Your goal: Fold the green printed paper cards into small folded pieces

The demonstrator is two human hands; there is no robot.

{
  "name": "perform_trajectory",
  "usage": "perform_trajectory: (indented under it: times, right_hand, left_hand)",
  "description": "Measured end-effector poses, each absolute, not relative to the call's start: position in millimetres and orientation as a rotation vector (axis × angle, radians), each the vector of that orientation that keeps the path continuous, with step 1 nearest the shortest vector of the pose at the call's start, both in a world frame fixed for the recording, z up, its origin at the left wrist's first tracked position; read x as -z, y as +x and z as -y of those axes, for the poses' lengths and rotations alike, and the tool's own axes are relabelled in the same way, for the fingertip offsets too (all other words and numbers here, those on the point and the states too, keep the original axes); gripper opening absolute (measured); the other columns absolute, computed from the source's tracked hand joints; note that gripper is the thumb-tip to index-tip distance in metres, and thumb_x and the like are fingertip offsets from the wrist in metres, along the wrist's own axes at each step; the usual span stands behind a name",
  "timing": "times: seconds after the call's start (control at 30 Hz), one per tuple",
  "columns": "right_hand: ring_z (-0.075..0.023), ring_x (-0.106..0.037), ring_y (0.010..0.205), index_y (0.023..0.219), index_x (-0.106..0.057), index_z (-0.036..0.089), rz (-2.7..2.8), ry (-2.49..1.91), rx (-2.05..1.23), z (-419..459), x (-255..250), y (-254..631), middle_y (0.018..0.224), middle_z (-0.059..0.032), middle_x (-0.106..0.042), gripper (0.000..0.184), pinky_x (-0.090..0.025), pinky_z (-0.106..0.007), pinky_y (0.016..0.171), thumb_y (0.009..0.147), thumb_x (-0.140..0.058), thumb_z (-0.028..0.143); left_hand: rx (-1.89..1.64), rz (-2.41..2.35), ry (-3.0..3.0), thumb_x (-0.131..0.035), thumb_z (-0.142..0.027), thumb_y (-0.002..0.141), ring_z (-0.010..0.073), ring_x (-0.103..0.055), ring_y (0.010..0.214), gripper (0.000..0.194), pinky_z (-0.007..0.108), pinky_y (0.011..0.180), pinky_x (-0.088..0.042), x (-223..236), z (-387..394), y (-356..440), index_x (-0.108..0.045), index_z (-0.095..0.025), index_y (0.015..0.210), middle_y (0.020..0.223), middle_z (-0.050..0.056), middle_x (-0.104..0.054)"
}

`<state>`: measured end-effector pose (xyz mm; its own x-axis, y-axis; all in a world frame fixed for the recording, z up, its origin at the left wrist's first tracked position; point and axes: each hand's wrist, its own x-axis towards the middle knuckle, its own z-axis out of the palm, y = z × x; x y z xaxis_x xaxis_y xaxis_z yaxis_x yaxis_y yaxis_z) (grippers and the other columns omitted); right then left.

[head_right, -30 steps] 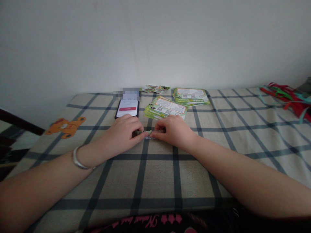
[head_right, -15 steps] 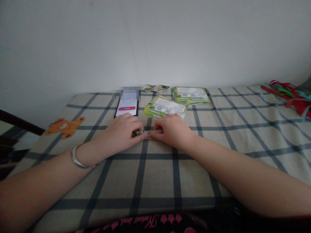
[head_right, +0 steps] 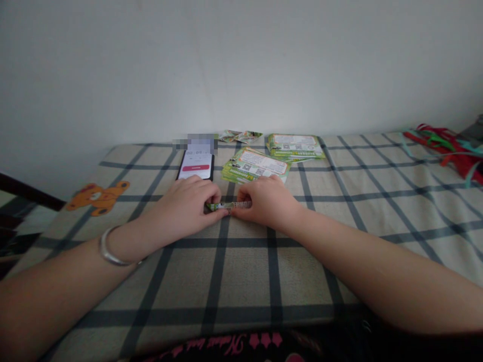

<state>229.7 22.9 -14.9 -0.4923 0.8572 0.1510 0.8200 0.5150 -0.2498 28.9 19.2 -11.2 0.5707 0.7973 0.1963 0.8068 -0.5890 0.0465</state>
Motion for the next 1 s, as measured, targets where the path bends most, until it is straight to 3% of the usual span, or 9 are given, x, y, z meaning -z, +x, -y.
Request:
perform_trajectory:
  times: [0.2, 0.43, 0.7, 1.0]
  right_hand:
    - [-0.0153, -0.052, 0.070, 0.076, -0.062, 0.021, 2.502, -1.361, -0.183, -21, 17, 233, 0.072, -0.0001, -0.063, 0.024, -0.029, -0.028, 0.065, 0.077, -0.067, 0.045]
    - [-0.0121, -0.053, 0.064, 0.076, -0.066, 0.021, 2.446, -1.371, -0.473, -26, 16, 243, 0.070, 0.0015, -0.064, 0.018, -0.032, -0.025, 0.056, 0.079, -0.068, 0.039]
    - [-0.0107, -0.053, 0.059, 0.080, -0.069, 0.023, 2.389, -1.409, -0.590, -27, 18, 246, 0.066, 0.0027, -0.063, 0.008, -0.033, -0.024, 0.053, 0.080, -0.066, 0.031]
    - [-0.0126, -0.051, 0.062, 0.076, -0.067, 0.022, 2.461, -1.386, -0.358, -24, 15, 247, 0.067, 0.0015, -0.061, 0.012, -0.031, -0.026, 0.056, 0.078, -0.069, 0.033]
  left_hand:
    - [0.310, 1.408, -2.747, -0.064, -0.045, 0.082, 0.0241, -0.054, 0.085, 0.027, 0.035, 0.072, -0.039, 11, -17, 29, -0.058, -0.019, 0.081, 0.081, 0.004, -0.060]
    - [0.318, 1.498, -2.803, -0.062, -0.039, 0.085, 0.0219, -0.053, 0.085, 0.020, 0.034, 0.074, -0.038, 10, -17, 24, -0.062, -0.019, 0.085, 0.083, 0.003, -0.061]
    - [0.400, 1.502, -2.923, -0.066, -0.032, 0.083, 0.0186, -0.055, 0.080, 0.014, 0.031, 0.069, -0.039, 14, -25, 19, -0.061, -0.019, 0.088, 0.080, 0.001, -0.061]
    - [0.219, 1.269, -2.782, -0.058, -0.029, 0.089, 0.0193, -0.055, 0.084, 0.012, 0.032, 0.071, -0.042, 5, -13, 19, -0.061, -0.018, 0.086, 0.086, 0.004, -0.060]
